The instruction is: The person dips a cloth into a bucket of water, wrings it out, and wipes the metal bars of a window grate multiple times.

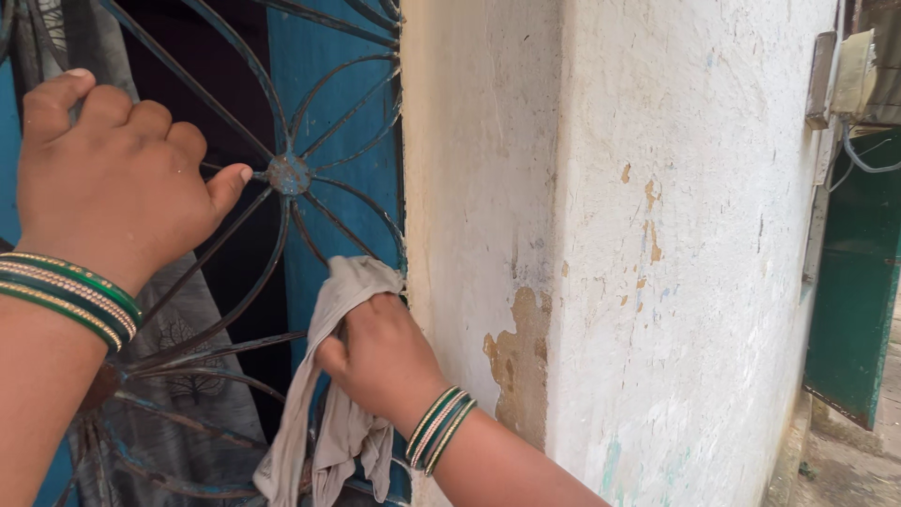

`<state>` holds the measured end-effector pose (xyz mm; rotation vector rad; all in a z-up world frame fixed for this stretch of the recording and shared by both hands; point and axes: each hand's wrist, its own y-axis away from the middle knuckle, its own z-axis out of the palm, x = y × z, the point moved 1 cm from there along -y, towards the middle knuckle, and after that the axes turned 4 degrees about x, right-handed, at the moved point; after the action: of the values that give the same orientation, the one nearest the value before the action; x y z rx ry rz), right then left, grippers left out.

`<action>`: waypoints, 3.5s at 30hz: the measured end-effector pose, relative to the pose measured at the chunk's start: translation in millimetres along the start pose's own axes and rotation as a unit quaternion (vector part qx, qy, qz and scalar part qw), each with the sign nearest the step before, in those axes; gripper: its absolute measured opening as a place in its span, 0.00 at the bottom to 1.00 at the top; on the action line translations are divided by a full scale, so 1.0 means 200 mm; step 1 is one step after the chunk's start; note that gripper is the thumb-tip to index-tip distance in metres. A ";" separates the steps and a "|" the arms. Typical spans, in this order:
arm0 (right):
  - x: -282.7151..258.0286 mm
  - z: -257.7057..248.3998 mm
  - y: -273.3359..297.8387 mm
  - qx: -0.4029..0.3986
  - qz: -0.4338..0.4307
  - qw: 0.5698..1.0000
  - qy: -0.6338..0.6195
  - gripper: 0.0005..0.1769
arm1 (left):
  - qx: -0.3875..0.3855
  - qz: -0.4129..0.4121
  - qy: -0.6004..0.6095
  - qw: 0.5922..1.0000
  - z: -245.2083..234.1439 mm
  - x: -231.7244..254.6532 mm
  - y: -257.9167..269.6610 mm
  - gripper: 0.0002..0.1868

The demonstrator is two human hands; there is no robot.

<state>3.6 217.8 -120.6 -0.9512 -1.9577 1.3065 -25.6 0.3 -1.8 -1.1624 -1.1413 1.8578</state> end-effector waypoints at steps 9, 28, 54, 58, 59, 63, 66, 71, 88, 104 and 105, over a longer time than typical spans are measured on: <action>0.10 -0.01 -0.25 -0.143 0.101 0.985 0.009 0.12 | -0.023 0.018 0.015 0.999 -0.01 -0.02 0.00 0.27; 0.16 0.09 -0.45 -0.123 0.167 0.961 -0.183 0.13 | 0.039 0.016 -0.002 0.999 0.03 -0.02 0.04 0.28; 0.00 -0.19 -0.32 -0.053 -0.283 0.898 0.334 0.30 | 0.076 0.024 -0.028 0.996 0.05 -0.02 0.05 0.27; -0.02 -0.22 -0.48 -0.089 -0.294 0.888 0.343 0.27 | 0.082 0.027 -0.012 0.996 0.04 -0.04 0.05 0.27; -0.03 -0.22 -0.46 -0.135 -0.312 0.881 0.328 0.24 | 0.087 0.024 -0.003 0.996 0.04 -0.03 0.04 0.27; -0.02 -0.18 -0.36 -0.190 -0.293 0.869 0.351 0.16 | 0.093 0.028 -0.002 0.995 0.05 -0.04 0.05 0.25; 0.01 -0.12 -0.28 -0.139 -0.307 0.868 0.365 0.24 | 0.099 0.037 -0.002 0.994 0.07 -0.06 0.06 0.25; 0.10 -0.12 -0.16 -0.130 -0.329 0.849 0.393 0.28 | 0.090 0.029 0.029 0.995 0.07 -0.04 0.07 0.25; 0.04 -0.16 -0.18 -0.207 -0.394 0.784 0.433 0.19 | 0.016 0.060 0.199 0.978 -0.08 0.01 0.18 0.40; 0.06 -0.18 -0.02 -0.236 -0.314 0.850 0.352 0.17 | -0.035 0.061 0.215 0.974 -0.01 0.03 0.19 0.43; 0.06 -0.18 -0.01 -0.248 -0.287 0.863 0.332 0.18 | -0.045 0.048 0.236 0.969 -0.01 0.05 0.18 0.42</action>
<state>25.2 245.9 -105.9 -0.7907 -1.8012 0.0883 -31.3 -6.0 -38.4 -1.6292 -0.9133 1.4885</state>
